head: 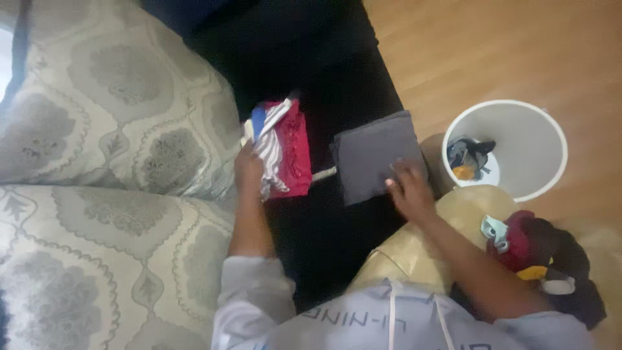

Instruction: The person picks up clothing items from a bin, folds them by hand, and places them onto a stack on a nearby surface.

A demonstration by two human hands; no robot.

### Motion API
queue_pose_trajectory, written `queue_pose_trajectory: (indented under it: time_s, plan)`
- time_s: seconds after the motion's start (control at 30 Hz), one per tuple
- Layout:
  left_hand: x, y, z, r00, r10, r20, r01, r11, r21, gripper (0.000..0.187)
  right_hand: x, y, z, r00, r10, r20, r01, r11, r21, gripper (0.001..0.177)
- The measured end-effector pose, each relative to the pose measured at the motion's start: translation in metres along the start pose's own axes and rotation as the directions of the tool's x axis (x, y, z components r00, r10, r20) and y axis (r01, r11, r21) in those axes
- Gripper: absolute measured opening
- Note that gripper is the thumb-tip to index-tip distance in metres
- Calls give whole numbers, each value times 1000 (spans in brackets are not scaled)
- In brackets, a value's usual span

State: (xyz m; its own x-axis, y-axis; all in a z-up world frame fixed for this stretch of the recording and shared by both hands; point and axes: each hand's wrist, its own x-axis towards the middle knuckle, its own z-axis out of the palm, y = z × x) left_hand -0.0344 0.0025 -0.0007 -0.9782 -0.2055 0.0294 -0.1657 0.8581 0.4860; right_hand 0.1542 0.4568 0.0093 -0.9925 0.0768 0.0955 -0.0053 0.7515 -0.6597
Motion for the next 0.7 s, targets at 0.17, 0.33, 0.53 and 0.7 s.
queue_pose_trajectory:
  time_s: [0.17, 0.33, 0.53, 0.7]
  plan:
    - [-48, 57, -29, 997, 7, 70, -20, 982, 186, 41, 31, -85, 9, 755, 170, 633, -651, 305, 695, 63]
    - [-224, 200, -31, 918, 312, 246, -347, 931, 116, 56, 49, -126, -29, 464, 50, 884, -833, -314, 455, 84]
    - [-275, 271, -36, 758, 603, 249, -607, 792, -69, 61, 12, -49, -22, 792, 67, 607, -523, -439, 731, 64]
    - [-249, 298, -33, 767, 584, 267, -590, 805, -68, 98, 13, -27, -2, 719, 290, 632, -474, -460, 751, 59]
